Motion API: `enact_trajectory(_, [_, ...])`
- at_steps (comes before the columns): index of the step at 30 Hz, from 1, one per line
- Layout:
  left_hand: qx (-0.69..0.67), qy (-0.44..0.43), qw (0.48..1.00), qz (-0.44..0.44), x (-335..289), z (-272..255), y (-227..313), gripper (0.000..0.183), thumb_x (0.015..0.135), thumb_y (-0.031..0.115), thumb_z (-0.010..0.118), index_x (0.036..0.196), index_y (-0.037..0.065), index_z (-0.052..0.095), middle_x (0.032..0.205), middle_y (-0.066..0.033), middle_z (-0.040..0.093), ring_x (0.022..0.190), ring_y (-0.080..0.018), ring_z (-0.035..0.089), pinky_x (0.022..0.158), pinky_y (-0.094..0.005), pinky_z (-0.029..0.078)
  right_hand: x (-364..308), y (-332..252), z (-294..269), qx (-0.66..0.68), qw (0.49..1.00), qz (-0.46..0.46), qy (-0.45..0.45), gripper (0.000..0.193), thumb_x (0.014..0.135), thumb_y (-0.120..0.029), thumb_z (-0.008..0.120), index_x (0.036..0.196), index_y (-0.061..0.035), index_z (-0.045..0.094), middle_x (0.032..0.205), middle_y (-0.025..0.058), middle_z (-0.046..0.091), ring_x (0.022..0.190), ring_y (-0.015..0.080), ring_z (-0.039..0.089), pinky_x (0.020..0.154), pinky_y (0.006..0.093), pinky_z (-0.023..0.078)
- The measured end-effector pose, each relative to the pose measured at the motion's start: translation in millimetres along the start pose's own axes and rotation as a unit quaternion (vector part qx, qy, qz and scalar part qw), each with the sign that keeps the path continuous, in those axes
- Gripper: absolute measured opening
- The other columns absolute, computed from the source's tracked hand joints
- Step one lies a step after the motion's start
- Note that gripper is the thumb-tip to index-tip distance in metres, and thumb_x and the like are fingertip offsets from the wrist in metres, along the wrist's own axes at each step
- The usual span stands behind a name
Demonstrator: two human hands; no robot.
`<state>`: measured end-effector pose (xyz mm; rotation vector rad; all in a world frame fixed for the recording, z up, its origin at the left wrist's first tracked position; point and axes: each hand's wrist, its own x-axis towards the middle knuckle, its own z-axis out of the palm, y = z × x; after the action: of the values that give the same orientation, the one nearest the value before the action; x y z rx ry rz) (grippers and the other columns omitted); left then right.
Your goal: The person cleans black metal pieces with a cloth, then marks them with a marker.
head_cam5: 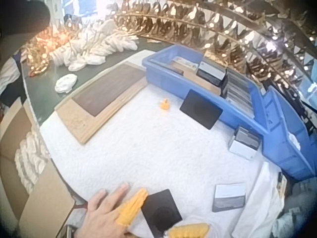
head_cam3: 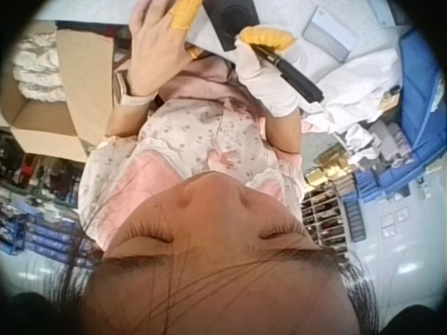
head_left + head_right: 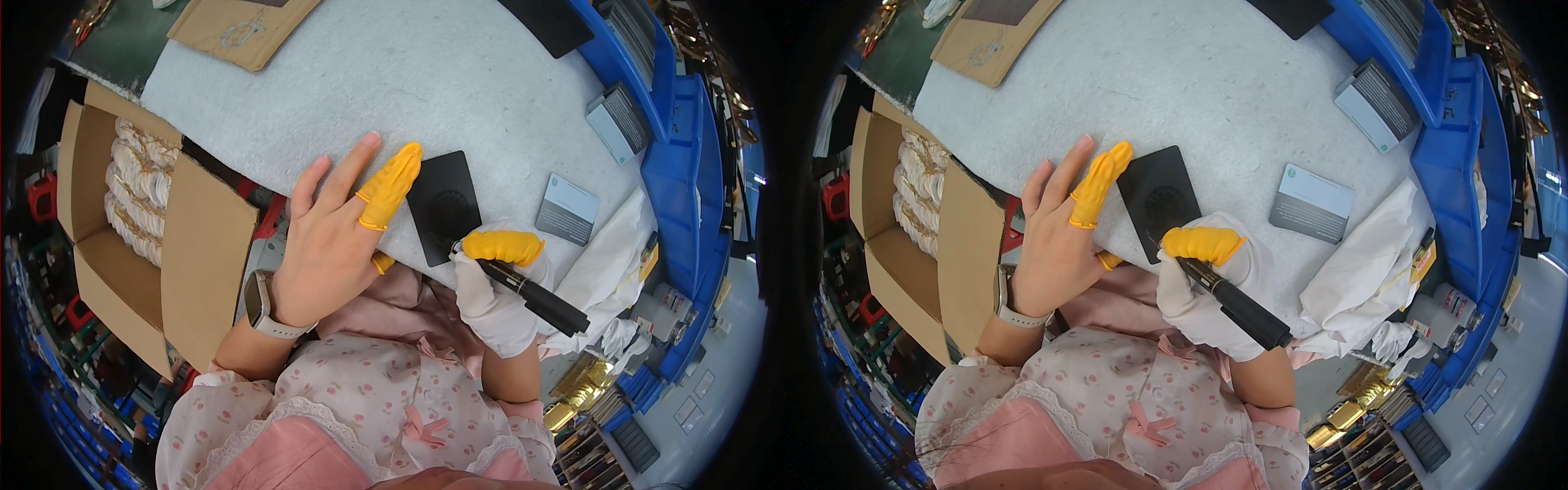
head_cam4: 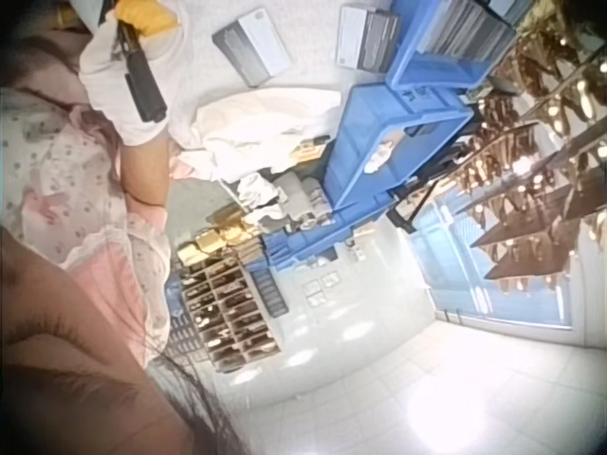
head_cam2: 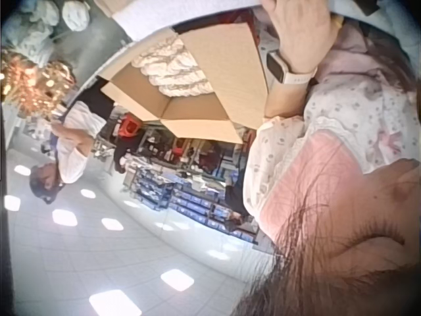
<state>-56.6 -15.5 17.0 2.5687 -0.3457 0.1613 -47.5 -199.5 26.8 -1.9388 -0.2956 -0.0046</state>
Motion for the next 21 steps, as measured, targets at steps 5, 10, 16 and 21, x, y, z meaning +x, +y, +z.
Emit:
enact_trajectory(5, [0.003,0.003,1.000,0.004,-0.1,0.9,-0.7,0.061,0.059,0.003,0.064,0.119,0.008,0.055,0.110,-0.0042,0.059,0.127,-0.0227,0.039,0.102,-0.0439,0.023,-0.4,0.2,-3.0,-0.020,0.999,-0.016,-0.020,0.013,0.070,-0.001,0.063,0.080,-0.0049,0.055,0.076,0.0096,0.059,0.066,0.0225,0.058,0.061,0.0290,0.047])
enact_trajectory(10, [0.006,-0.004,1.000,-0.001,-0.7,1.0,-0.6,0.060,0.060,0.004,0.064,0.120,0.008,0.055,0.116,-0.0037,0.057,0.128,-0.0221,0.038,0.103,-0.0433,0.022,-1.8,-3.2,-5.0,-0.018,0.999,-0.016,-0.029,0.015,0.072,0.001,0.061,0.082,-0.0030,0.052,0.078,0.0102,0.058,0.068,0.0190,0.057,0.064,0.0276,0.046])
enact_trajectory(16, [0.005,-0.005,1.000,0.003,-0.3,1.0,-0.5,0.061,0.060,0.004,0.064,0.120,0.008,0.055,0.121,-0.0031,0.055,0.128,-0.0220,0.037,0.103,-0.0432,0.021,-0.9,0.2,-3.0,0.001,0.999,-0.026,-0.028,0.016,0.071,0.002,0.063,0.082,-0.0028,0.052,0.079,0.0101,0.058,0.068,0.0184,0.057,0.064,0.0273,0.047])
enact_trajectory(21, [-0.002,-0.007,1.000,0.000,-0.7,0.3,-0.8,0.062,0.060,0.004,0.065,0.120,0.008,0.054,0.120,-0.0033,0.055,0.128,-0.0223,0.037,0.103,-0.0434,0.022,0.4,-0.2,0.1,0.002,1.000,-0.012,0.005,0.011,0.069,-0.003,0.065,0.078,-0.0054,0.060,0.073,0.0094,0.060,0.063,0.0256,0.059,0.058,0.0304,0.048])
